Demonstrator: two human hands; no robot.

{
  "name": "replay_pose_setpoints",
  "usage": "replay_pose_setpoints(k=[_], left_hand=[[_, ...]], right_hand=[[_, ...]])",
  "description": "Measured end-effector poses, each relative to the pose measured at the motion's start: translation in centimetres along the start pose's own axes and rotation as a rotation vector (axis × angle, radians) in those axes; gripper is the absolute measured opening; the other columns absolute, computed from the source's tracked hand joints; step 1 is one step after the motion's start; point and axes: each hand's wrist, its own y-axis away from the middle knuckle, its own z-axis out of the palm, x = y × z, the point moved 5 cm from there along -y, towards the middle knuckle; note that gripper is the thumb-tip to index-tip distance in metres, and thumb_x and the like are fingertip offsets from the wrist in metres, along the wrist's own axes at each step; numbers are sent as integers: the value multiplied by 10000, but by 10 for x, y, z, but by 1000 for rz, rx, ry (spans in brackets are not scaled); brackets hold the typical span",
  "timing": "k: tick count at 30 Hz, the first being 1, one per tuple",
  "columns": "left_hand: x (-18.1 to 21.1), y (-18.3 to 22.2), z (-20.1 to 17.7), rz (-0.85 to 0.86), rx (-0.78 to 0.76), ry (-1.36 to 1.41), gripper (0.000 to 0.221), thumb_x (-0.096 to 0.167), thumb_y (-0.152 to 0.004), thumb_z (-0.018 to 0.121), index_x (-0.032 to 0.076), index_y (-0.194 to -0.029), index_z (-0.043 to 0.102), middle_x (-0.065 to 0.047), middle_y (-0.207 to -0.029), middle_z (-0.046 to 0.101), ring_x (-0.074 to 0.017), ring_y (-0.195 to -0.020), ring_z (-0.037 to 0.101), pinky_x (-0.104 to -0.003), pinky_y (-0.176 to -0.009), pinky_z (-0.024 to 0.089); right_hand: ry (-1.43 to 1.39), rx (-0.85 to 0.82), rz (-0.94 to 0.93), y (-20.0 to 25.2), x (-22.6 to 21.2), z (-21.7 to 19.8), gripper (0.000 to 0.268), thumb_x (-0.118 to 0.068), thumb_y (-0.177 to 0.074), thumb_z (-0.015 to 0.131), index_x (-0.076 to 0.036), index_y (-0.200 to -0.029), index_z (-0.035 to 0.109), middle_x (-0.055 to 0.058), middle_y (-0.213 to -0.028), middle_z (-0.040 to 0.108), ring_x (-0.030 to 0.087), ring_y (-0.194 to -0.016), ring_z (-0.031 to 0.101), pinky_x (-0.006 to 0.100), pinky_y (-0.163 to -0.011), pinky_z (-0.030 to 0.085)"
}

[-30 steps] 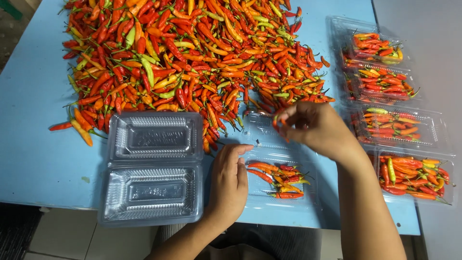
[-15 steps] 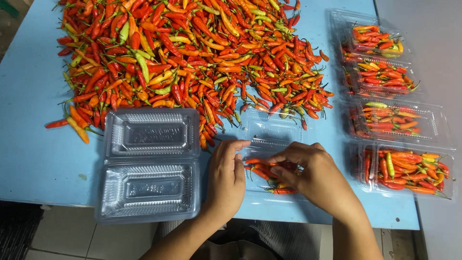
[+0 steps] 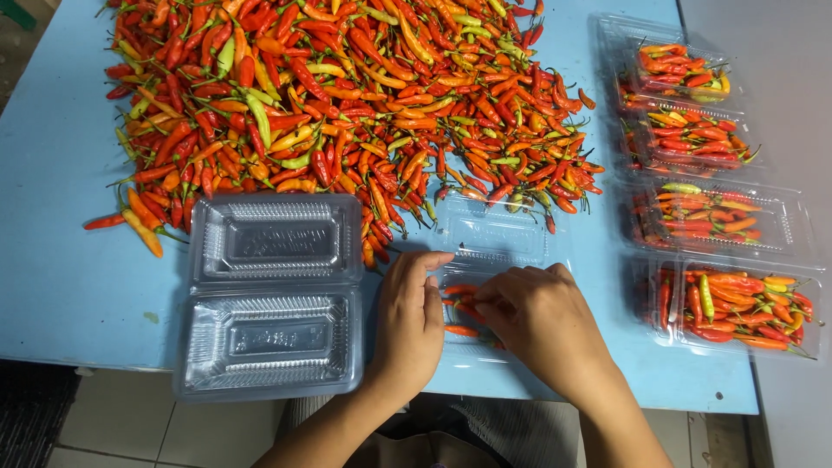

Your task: The person sorts chili peppers from a pile on a table into a plastic container by hand, lining them up neatly.

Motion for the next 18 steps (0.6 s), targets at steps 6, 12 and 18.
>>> replay_pose_setpoints(k=[6, 12, 18], left_hand=[[0, 1, 0, -6, -11, 21, 421, -82, -850, 439, 73, -1201, 610, -99, -1089, 628, -265, -1025, 608, -374, -957, 474], [0, 0, 0, -31, -17, 31, 400, -85, -876, 419, 59, -1190, 620, -97, -1110, 644, -263, -1075, 616, -368, -978, 480], [1, 0, -1, -23, -16, 12, 348, -41, -929, 410, 65, -1181, 626, -84, -1112, 655, -259, -1082, 623, -368, -968, 477]], right_hand=[[110, -46, 47, 2, 6, 7, 125, -343, -854, 763, -226, -811, 762, -28, -729, 728, 262, -691, 666, 438, -737, 422], [55, -38, -11, -1, 8, 3, 119, -286, -829, 762, -204, -761, 711, -25, -712, 689, 238, -664, 635, 425, -713, 405], [0, 123, 30, -37, 25, -49, 89, -252, -867, 749, -202, -937, 770, -28, -905, 796, 176, -577, 717, 370, -790, 466]])
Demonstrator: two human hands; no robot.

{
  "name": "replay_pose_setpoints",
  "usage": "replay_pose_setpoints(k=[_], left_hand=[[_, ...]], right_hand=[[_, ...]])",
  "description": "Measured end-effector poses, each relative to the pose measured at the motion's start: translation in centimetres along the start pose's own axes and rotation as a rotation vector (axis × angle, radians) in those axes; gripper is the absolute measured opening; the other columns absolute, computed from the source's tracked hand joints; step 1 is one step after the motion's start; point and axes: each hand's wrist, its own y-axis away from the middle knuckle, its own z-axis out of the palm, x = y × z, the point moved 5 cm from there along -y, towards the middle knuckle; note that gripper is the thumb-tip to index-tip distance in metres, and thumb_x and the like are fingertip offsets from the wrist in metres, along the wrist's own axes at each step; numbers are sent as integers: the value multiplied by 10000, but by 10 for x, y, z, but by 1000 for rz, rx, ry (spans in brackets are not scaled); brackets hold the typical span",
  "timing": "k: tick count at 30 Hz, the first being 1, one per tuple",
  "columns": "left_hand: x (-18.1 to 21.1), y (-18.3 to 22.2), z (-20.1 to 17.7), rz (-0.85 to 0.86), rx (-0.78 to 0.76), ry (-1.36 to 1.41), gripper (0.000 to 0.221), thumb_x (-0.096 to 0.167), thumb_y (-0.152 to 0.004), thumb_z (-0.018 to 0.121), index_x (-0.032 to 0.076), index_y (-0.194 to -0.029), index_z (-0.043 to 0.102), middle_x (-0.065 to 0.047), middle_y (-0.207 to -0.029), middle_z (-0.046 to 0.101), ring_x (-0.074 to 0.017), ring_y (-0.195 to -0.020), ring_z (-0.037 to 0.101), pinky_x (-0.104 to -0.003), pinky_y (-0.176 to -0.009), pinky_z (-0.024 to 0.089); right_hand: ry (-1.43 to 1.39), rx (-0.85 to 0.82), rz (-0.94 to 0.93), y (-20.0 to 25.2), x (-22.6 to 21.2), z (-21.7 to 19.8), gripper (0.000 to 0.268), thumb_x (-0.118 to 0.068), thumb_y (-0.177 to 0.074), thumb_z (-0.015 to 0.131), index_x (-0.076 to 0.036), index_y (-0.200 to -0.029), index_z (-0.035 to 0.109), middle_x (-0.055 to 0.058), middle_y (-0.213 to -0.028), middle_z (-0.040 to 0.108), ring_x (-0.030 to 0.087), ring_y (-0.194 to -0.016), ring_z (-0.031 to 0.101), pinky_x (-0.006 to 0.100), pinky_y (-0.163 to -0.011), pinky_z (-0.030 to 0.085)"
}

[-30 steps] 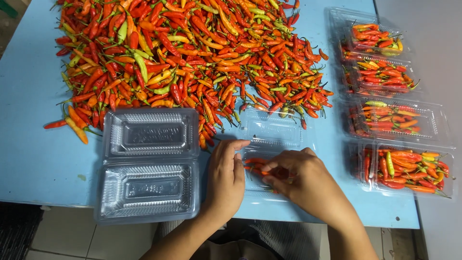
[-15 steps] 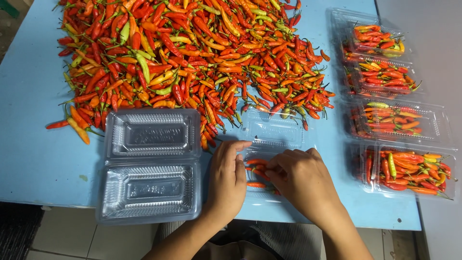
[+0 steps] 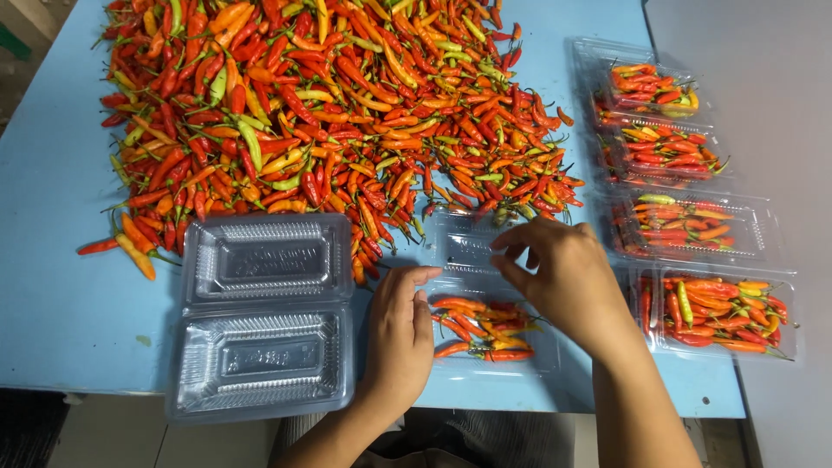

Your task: The person sorts chili peppers from a pile on a table into a plastic container by hand, lining them up neatly.

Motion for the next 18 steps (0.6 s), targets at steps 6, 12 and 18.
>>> replay_pose_setpoints(k=[6, 12, 18], left_hand=[[-6, 2, 3, -9, 4, -16, 344, -4, -923, 425, 79, -1186, 631, -86, -1121, 657, -263, -1081, 617, -377, -968, 469], [-5, 1, 3, -5, 11, 7, 360, -35, -904, 429, 82, -1176, 633, -85, -1099, 658, -257, -1069, 618, -368, -963, 470], [-5, 1, 2, 3, 12, 11, 372, -40, -895, 437, 91, -1187, 626, -82, -1104, 660, -258, -1065, 618, -370, -961, 470]], right_hand=[[21, 21, 269, -69, 43, 3, 159, -262, -825, 709, -203, -940, 802, 31, -790, 757, 224, -687, 699, 401, -645, 458], [161, 210, 167, -137, 88, 37, 331, -243, -806, 715, -235, -1127, 796, 65, -1078, 675, 346, -1021, 605, 529, -848, 432], [264, 51, 92, -163, 88, 55, 626, -203, -822, 692, -237, -1439, 592, 111, -1323, 576, 383, -1228, 502, 707, -975, 304]])
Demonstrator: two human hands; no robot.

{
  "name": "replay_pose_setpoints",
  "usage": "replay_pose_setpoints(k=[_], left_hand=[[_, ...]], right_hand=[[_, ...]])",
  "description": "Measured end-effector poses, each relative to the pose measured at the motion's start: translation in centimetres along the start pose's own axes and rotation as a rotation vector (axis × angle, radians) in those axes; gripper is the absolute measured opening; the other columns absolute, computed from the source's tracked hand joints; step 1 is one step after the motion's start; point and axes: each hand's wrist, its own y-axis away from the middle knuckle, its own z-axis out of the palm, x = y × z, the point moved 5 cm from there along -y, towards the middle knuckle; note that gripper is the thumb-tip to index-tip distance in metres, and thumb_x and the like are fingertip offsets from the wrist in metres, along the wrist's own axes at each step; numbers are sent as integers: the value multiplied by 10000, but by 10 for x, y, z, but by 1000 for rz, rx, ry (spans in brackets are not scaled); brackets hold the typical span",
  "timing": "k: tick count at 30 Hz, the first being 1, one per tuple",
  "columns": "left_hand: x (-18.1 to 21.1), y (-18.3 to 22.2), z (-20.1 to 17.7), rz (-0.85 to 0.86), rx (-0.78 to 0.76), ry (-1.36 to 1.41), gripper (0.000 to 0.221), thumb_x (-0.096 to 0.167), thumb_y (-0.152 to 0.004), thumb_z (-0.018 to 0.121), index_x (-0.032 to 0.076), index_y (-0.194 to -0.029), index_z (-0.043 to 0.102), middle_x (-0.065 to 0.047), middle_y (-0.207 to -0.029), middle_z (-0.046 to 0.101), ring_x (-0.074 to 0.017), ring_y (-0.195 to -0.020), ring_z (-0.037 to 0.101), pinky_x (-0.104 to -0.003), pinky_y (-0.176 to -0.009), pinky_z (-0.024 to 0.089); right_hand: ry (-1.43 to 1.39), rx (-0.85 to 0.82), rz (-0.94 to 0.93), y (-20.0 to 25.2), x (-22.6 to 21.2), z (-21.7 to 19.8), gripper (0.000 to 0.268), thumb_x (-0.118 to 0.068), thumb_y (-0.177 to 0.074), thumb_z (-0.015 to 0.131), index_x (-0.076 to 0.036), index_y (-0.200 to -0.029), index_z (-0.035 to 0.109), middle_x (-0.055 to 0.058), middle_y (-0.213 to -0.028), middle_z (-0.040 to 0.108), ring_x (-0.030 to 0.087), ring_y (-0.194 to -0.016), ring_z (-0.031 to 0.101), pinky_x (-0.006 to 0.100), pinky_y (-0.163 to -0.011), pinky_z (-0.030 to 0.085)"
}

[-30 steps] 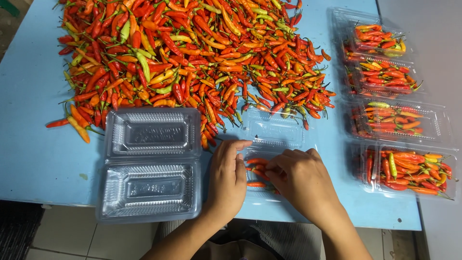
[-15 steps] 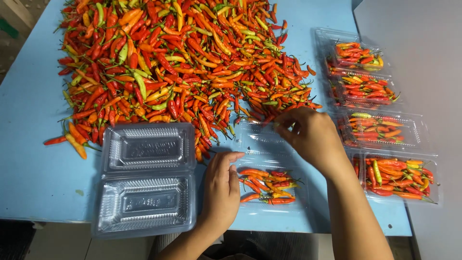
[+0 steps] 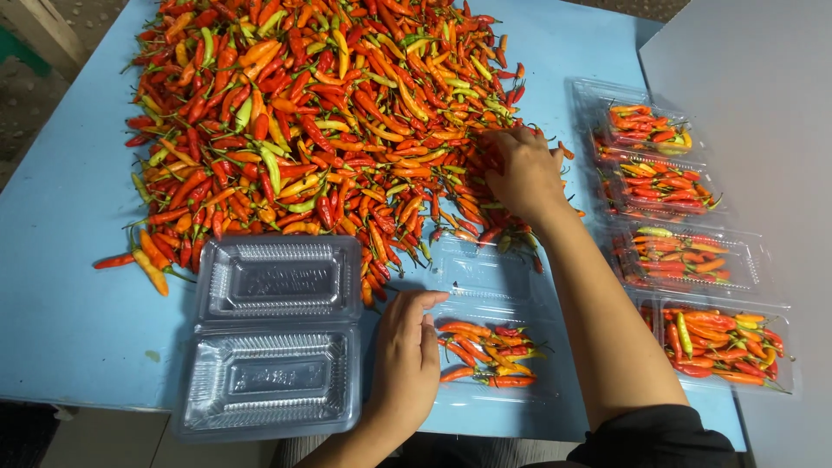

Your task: The person sorts chili peppers from a pile on a table into a plastic container by hand, lining them up neatly.

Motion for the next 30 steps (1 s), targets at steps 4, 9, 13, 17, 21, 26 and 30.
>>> replay_pose_setpoints(k=[4, 9, 13, 17, 21, 26, 30], left_hand=[[-1, 0, 0, -8, -1, 15, 415, -46, -841, 437, 94, -1180, 632, -75, -1100, 655, -244, -1019, 609, -362, -958, 470], [-1, 0, 0, -27, -12, 11, 436, -71, -836, 436, 96, -1189, 630, -68, -1103, 653, -233, -978, 607, -355, -948, 477], [0, 1, 0, -30, -24, 10, 434, -71, -850, 436, 102, -1200, 625, -63, -1099, 648, -226, -951, 611, -359, -936, 477], [1, 0, 0, -33, -25, 1, 432, -75, -847, 433, 94, -1195, 626, -71, -1105, 646, -234, -997, 612, -356, -945, 480], [0, 0, -1, -20, -15, -10, 385, -45, -887, 432, 89, -1191, 629, -86, -1096, 650, -257, -1050, 612, -367, -951, 470], [1, 0, -1, -25, -24, 10, 417, -70, -864, 426, 82, -1197, 627, -74, -1111, 648, -238, -1042, 612, -351, -952, 488], [3, 0, -1, -22, -24, -6, 370, -37, -910, 417, 80, -1191, 628, -79, -1109, 648, -248, -1073, 610, -360, -970, 471]], right_hand=[[20, 27, -21, 0, 3, 4, 491, -163, -782, 681, -217, -1270, 700, 123, -1066, 629, 375, -947, 607, 593, -893, 358], [-385, 12, 221, 22, 11, -21, 287, -176, -774, 685, -130, -1047, 761, 63, -972, 760, 210, -820, 685, 368, -706, 522], [-429, -90, 346, 50, 13, -40, 152, -200, -821, 732, -209, -949, 814, -17, -808, 746, 125, -705, 604, 316, -688, 455], [-413, -45, 345, 55, 28, -36, 203, -149, -827, 688, -174, -975, 825, 8, -875, 784, 124, -769, 669, 314, -706, 495], [-359, 29, 282, 43, 32, -15, 145, -216, -807, 772, -202, -944, 817, 16, -852, 782, 157, -751, 686, 351, -709, 497], [-217, -14, 211, 39, -12, -12, 366, -309, -814, 758, -204, -1164, 742, 92, -1063, 721, 351, -943, 683, 494, -858, 472], [-19, -21, 40, 40, -25, -8, 365, -271, -853, 673, -257, -1213, 725, 140, -1016, 633, 417, -874, 637, 576, -873, 398]])
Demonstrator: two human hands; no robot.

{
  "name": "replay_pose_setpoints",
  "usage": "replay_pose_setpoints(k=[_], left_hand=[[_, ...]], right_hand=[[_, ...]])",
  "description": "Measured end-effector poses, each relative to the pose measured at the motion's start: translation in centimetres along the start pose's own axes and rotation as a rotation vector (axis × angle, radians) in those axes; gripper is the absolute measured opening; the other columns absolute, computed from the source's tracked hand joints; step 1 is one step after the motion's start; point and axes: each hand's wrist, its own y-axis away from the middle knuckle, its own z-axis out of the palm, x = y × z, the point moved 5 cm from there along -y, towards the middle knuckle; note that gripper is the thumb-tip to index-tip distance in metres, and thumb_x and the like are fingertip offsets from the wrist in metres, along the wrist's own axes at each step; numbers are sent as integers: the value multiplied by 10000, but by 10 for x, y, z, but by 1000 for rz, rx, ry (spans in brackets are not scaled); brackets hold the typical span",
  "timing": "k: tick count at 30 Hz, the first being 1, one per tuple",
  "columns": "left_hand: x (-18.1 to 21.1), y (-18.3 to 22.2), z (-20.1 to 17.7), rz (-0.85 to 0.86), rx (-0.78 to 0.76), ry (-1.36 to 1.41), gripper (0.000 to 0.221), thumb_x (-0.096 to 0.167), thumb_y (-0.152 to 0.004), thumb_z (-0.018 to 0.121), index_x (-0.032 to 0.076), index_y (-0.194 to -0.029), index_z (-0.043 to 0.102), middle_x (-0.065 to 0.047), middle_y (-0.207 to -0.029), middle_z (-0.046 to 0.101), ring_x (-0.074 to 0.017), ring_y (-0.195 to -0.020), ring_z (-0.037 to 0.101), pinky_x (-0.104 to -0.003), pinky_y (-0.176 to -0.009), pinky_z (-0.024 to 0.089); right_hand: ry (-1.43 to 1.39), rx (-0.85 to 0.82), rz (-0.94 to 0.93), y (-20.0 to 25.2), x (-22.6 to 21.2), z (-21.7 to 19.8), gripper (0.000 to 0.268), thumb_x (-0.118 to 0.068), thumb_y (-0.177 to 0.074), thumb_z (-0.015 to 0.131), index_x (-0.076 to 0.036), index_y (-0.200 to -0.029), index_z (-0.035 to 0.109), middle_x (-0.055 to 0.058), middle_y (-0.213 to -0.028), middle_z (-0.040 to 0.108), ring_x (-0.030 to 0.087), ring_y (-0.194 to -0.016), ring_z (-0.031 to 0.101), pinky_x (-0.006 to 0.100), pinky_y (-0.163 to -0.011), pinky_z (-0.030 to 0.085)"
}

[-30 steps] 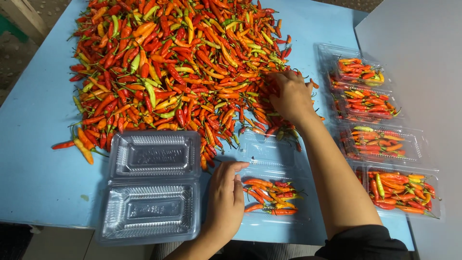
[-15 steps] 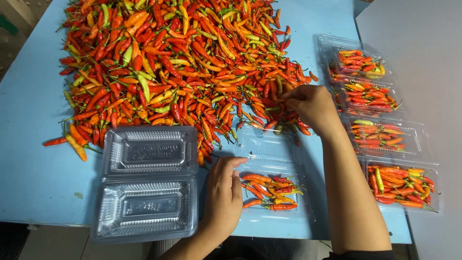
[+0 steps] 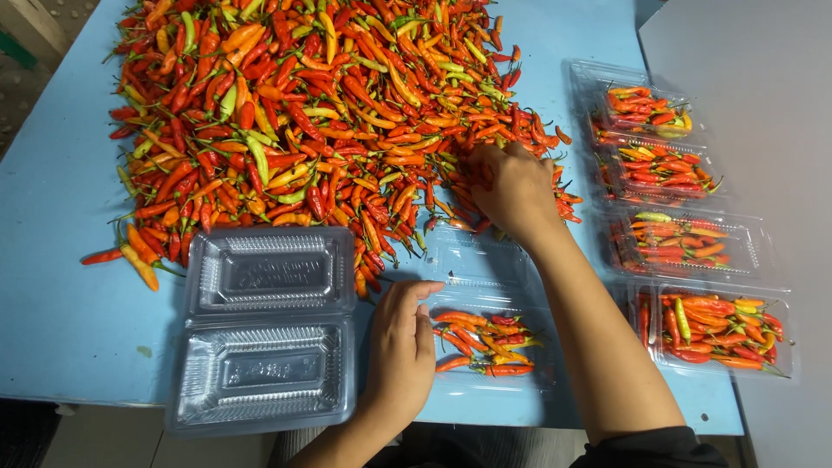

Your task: The person sorts chili peppers from a pile on a table into a plastic container by hand, lining them up neatly.

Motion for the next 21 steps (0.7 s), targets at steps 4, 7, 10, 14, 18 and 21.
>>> replay_pose_setpoints(k=[4, 7, 10, 14, 18, 21], left_hand=[[-1, -1, 1, -16, 6, 13, 365, -40, -919, 422, 85, -1191, 631, -75, -1109, 652, -247, -1070, 613, -362, -964, 474], [0, 0, 1, -16, -1, 3, 357, -32, -930, 412, 79, -1192, 628, -79, -1115, 656, -249, -1081, 619, -366, -967, 480], [-1, 1, 1, -15, -10, 2, 395, -57, -888, 427, 91, -1198, 622, -75, -1111, 646, -245, -1069, 611, -366, -969, 481], [0, 0, 1, -3, -8, 8, 405, -66, -877, 424, 84, -1197, 622, -78, -1104, 646, -241, -1043, 610, -358, -954, 486], [-1, 0, 1, 17, 5, -4, 374, -51, -905, 424, 87, -1190, 624, -83, -1082, 645, -254, -1046, 613, -367, -943, 478], [0, 0, 0, 1, -9, 4, 404, -58, -884, 417, 85, -1200, 625, -78, -1108, 649, -240, -1056, 614, -358, -961, 483]], right_hand=[[36, -101, -32, 11, 1, -4, 456, -207, -774, 655, -266, -1222, 716, 127, -1048, 646, 351, -875, 634, 513, -921, 374], [-77, -110, 6, 26, 4, -16, 340, -212, -760, 616, -202, -1078, 735, 91, -1002, 771, 409, -884, 665, 526, -936, 352], [-284, -103, 101, 35, 17, -23, 308, -143, -824, 646, -159, -1104, 773, 77, -961, 791, 291, -844, 723, 421, -771, 517], [-627, -62, 300, 45, 32, -28, 243, -125, -888, 682, -136, -1113, 774, 5, -949, 766, 117, -803, 678, 265, -769, 504], [-1124, -74, 418, 54, 38, -26, 237, -84, -956, 656, -21, -1177, 714, 66, -1011, 728, 188, -821, 715, 251, -775, 565], [-1273, -94, 326, 61, 38, -22, 151, -99, -951, 679, 18, -1045, 693, 137, -939, 727, 211, -754, 670, 282, -766, 557]])
